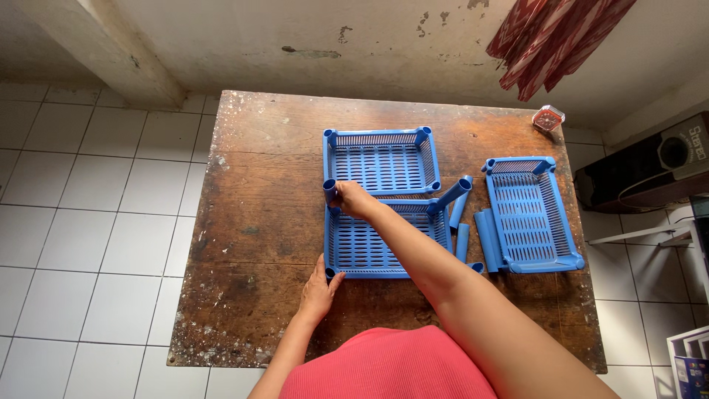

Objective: The person disassembles a blue plastic basket by removing its corner posts, then reassembles it by inserting the posts back into the basket frame. The person handles the basket and posts by hand on a wooden table.

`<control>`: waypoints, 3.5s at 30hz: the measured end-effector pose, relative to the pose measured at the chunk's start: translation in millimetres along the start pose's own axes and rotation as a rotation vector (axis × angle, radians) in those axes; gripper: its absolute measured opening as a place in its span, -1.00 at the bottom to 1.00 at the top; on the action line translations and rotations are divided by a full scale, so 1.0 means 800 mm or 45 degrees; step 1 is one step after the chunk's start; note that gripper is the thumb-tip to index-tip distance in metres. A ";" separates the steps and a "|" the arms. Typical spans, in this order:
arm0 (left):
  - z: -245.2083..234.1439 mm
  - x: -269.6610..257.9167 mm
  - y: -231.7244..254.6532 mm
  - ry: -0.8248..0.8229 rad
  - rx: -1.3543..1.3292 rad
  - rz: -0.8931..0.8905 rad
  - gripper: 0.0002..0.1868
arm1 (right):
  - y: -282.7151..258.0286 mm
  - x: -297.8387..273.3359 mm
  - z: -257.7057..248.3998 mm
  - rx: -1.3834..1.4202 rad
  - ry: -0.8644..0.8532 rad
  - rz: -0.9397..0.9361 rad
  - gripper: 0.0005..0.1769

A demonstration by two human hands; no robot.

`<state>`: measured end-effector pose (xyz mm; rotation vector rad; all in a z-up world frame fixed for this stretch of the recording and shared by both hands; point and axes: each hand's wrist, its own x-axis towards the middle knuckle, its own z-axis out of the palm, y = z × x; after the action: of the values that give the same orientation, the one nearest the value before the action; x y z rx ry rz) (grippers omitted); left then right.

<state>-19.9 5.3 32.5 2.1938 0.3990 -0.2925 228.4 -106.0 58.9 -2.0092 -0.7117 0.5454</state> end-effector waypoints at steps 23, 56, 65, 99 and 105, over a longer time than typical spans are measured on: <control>-0.003 0.008 -0.007 -0.033 0.037 0.013 -0.14 | 0.081 -0.314 -0.191 -0.448 0.562 1.079 -0.65; -0.021 -0.008 -0.005 0.085 0.010 0.104 -0.57 | -0.088 -0.187 0.075 0.247 0.297 0.028 -0.73; -0.022 -0.008 -0.002 0.097 0.028 0.146 -0.59 | -0.101 -0.193 0.082 -0.006 0.270 -0.223 -0.77; -0.026 0.017 -0.052 0.188 -0.286 -0.001 -0.57 | -0.044 -0.205 -0.321 0.724 0.960 0.145 -0.84; -0.041 0.036 -0.044 0.278 -0.422 0.048 -0.57 | 0.109 -0.145 -0.299 0.583 0.725 0.737 -0.69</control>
<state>-4.9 56.6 16.9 1.9086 0.4878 0.0349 315.2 -366.3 112.4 -1.7786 0.3310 0.3799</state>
